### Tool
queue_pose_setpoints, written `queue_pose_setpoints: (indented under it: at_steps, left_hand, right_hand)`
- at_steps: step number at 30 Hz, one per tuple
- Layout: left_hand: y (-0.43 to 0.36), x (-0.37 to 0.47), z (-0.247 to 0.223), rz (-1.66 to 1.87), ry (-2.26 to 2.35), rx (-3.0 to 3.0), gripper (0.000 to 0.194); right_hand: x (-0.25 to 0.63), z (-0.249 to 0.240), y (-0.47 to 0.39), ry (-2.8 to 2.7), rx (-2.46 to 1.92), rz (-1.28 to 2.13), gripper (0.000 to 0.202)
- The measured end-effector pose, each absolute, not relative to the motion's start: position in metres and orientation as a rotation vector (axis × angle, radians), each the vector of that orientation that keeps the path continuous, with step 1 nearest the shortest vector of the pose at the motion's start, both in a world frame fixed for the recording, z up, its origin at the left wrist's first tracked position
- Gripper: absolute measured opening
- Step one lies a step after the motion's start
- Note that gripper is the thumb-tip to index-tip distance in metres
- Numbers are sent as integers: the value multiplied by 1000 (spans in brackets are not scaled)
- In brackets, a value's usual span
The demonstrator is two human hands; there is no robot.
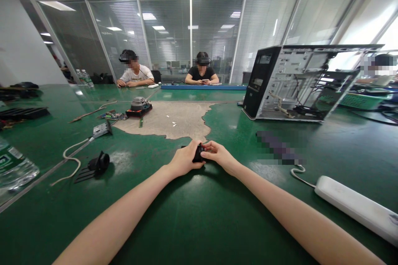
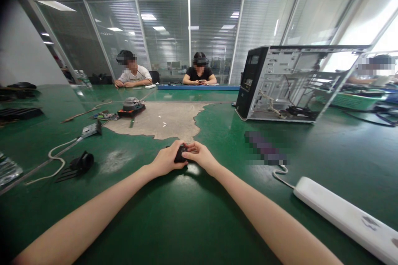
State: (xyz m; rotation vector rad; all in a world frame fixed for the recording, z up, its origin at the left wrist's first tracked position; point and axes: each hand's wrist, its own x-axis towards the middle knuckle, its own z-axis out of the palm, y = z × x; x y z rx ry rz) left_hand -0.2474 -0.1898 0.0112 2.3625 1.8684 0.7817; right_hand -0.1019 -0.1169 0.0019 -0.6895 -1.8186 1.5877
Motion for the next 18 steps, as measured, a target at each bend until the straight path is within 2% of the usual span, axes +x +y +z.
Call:
queue_pose_setpoints:
  at_steps: [7,12,18]
  left_hand:
    - [-189,-249,10,769,1891,2325,58]
    - [-188,-249,10,780,1889,2306,59]
    - [-190,-249,10,805,1864,2326,57]
  right_hand:
    - [-96,5,-121,-1878,-524,1583,33]
    - [-99,3,-123,-1851,-574,1540,24]
    - [-99,2,-120,-1906,-605,1535,26]
